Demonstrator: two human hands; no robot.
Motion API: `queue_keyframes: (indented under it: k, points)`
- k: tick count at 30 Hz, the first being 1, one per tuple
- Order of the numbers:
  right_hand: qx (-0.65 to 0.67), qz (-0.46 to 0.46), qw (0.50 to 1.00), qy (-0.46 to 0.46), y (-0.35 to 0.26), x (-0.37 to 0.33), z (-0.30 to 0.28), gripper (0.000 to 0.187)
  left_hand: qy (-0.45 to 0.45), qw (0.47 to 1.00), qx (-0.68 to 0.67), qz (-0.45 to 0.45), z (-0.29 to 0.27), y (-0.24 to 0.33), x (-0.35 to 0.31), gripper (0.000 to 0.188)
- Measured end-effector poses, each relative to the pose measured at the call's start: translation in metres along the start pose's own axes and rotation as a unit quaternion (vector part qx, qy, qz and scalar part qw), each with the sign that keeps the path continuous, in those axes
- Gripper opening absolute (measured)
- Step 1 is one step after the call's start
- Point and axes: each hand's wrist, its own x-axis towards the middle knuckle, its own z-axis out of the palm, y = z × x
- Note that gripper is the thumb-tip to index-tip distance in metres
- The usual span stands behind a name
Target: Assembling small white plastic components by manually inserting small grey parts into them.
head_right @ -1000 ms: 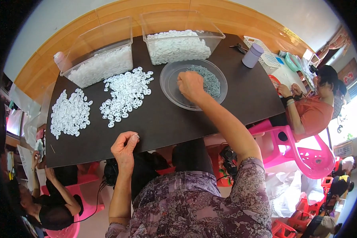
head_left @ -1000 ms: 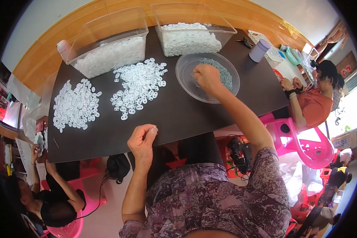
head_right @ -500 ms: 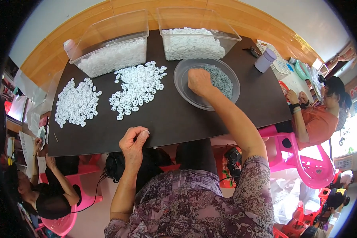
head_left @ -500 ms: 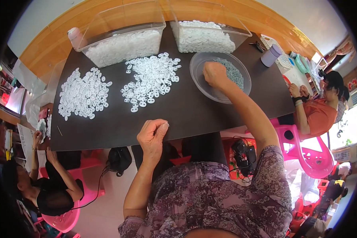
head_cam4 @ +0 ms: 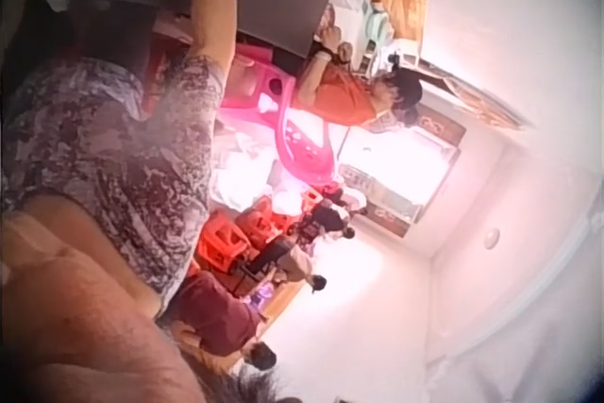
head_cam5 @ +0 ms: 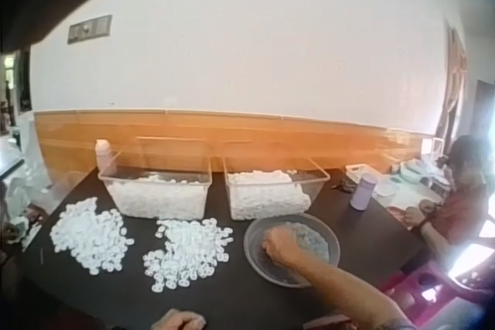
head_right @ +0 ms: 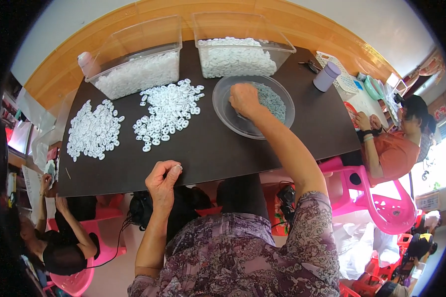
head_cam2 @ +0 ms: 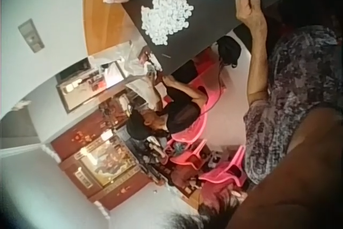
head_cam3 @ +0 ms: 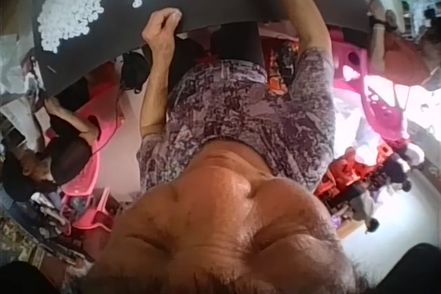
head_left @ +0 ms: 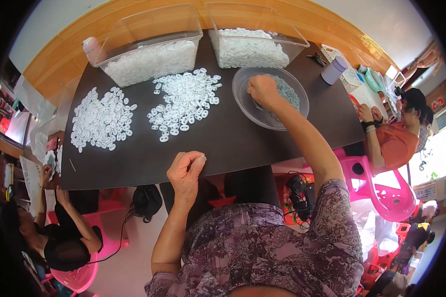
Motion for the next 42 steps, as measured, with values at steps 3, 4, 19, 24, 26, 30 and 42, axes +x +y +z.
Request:
queue_keyframes:
  k: [3,4,19,24,26,30,42]
  points:
    - [-0.057,-0.025,0.998,-0.002,0.003,0.005,0.016,0.015,0.013,0.999,-0.019,-0.024,0.001,0.0,-0.001,0.005]
    - [-0.056,-0.036,0.998,0.003,0.004,0.005,0.018,0.015,0.016,1.0,0.006,-0.02,0.001,0.004,0.0,0.005]
    - [0.323,-0.032,0.945,0.042,-0.116,-0.087,-0.067,0.005,0.008,0.939,-0.317,-0.134,0.0,0.001,-0.004,0.011]
    - [0.44,-0.076,0.895,-0.01,-0.163,-0.108,-0.054,0.011,0.01,0.927,-0.347,-0.14,-0.002,0.005,-0.011,0.011]
    - [0.498,-0.057,0.863,-0.068,-0.164,-0.114,-0.051,0.01,0.013,0.933,-0.327,-0.149,-0.005,0.007,-0.01,0.011]
    - [0.548,0.056,0.824,-0.135,-0.175,-0.117,-0.052,0.01,0.036,0.941,-0.294,-0.164,-0.013,0.019,-0.01,0.009]
    - [0.581,0.036,0.809,-0.084,-0.18,-0.126,-0.033,0.011,0.043,0.937,-0.299,-0.176,-0.013,0.021,-0.012,0.009]
